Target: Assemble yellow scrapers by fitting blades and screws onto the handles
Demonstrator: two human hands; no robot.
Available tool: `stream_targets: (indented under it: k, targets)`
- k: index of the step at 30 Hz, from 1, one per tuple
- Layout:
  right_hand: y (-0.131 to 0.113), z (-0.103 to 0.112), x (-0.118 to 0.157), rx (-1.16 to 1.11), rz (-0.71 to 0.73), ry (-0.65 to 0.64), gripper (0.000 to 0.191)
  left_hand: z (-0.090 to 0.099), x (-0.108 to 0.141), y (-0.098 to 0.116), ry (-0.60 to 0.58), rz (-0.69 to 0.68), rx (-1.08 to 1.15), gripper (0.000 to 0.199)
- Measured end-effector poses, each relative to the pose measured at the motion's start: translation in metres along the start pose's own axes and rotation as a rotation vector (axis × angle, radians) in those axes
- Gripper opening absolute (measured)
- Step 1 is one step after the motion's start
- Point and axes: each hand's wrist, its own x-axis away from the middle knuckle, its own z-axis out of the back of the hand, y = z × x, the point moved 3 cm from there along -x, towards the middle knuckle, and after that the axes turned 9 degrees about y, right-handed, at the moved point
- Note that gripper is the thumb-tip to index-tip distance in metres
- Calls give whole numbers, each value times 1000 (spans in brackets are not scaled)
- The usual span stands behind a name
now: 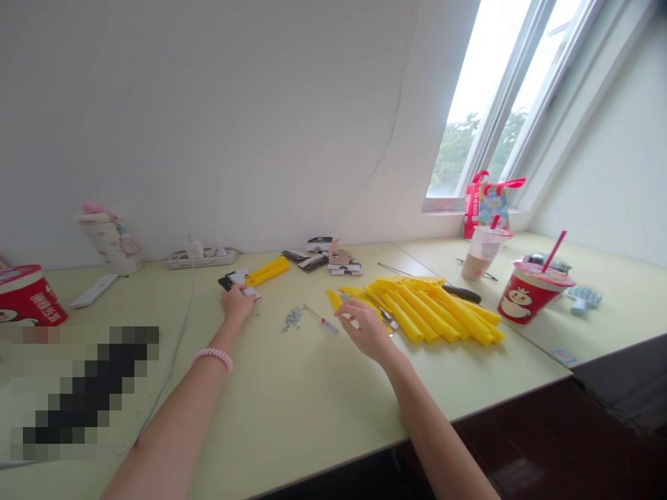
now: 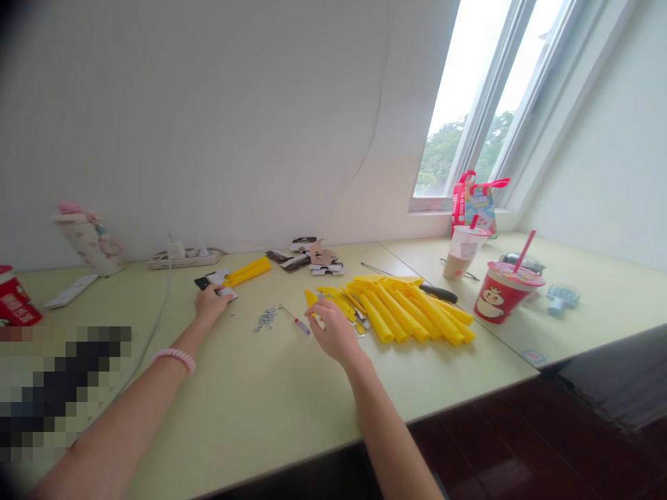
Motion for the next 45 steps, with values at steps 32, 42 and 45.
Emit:
stream_targets:
  k: [32,42,45]
  targets:
    - [115,111,7,755,-362,169,23,11,-8,-4,265,-60,28,43]
    - [33,68,-26,367,-277,266,27,34,80,73,37,-329,578,24]
    - [-3,27,-31,115,-213,133,27,27,122,99,-247,-72,900,33]
